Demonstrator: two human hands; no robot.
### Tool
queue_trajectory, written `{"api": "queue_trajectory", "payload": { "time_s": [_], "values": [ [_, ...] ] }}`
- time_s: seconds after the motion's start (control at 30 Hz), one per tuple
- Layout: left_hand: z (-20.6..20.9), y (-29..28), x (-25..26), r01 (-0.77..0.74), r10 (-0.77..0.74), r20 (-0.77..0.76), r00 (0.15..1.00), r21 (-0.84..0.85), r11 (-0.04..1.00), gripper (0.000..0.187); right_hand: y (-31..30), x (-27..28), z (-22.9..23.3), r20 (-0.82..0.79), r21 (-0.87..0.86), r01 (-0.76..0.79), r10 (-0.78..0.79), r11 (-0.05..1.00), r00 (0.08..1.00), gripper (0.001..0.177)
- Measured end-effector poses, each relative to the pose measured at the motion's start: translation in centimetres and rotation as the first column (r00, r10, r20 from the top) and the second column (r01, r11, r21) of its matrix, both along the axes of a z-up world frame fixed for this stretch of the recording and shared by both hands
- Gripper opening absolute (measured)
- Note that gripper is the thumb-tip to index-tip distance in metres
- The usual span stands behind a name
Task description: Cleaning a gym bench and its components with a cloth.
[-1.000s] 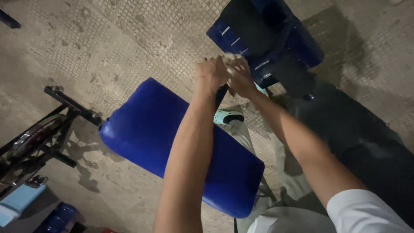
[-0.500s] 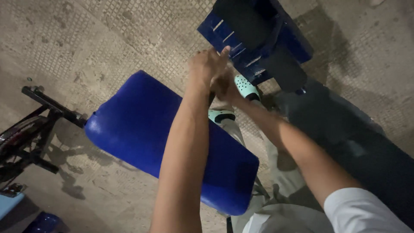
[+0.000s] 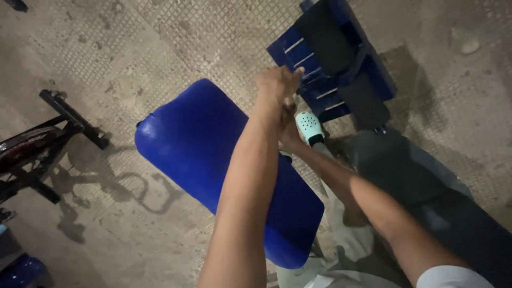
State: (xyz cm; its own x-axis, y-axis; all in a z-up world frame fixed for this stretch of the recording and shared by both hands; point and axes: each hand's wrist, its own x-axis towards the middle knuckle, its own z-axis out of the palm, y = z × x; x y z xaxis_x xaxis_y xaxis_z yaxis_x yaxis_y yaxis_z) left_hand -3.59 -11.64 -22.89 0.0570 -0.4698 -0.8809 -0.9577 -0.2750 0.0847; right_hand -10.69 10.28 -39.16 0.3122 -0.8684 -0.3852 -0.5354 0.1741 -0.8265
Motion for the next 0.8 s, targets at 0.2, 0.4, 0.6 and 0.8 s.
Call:
{"api": "queue_trajectory", "payload": {
  "time_s": [0.2, 0.4, 0.6, 0.8],
  "values": [
    [-1.7, 0.9, 0.2, 0.015, -0.014, 0.021, 1.0, -0.04, 0.999, 0.068, 0.0, -1.5, -10.0, -0.238, -0.141, -0.186, 0.149, 0.972, 0.96, 0.055],
    [-1.7, 0.6, 0.2, 0.028, -0.027, 0.043, 0.999, -0.023, 0.999, 0.067, -0.5, -1.4, -12.9, -0.206, -0.098, -0.151, 0.128, 0.984, 0.97, 0.05],
    [-1.3, 0.6, -0.2, 0.02, -0.021, 0.066, 0.998, 0.029, 0.999, 0.068, -0.7, -1.7, -12.3, -0.081, 0.005, -0.09, 0.09, 0.996, 0.993, 0.049],
    [0.0, -0.2, -0.3, -0.051, 0.048, 0.037, 0.998, 0.092, 0.994, 0.065, 0.0, -1.7, -11.6, 0.049, 0.118, -0.066, 0.061, 0.991, 0.997, 0.049]
  ]
}}
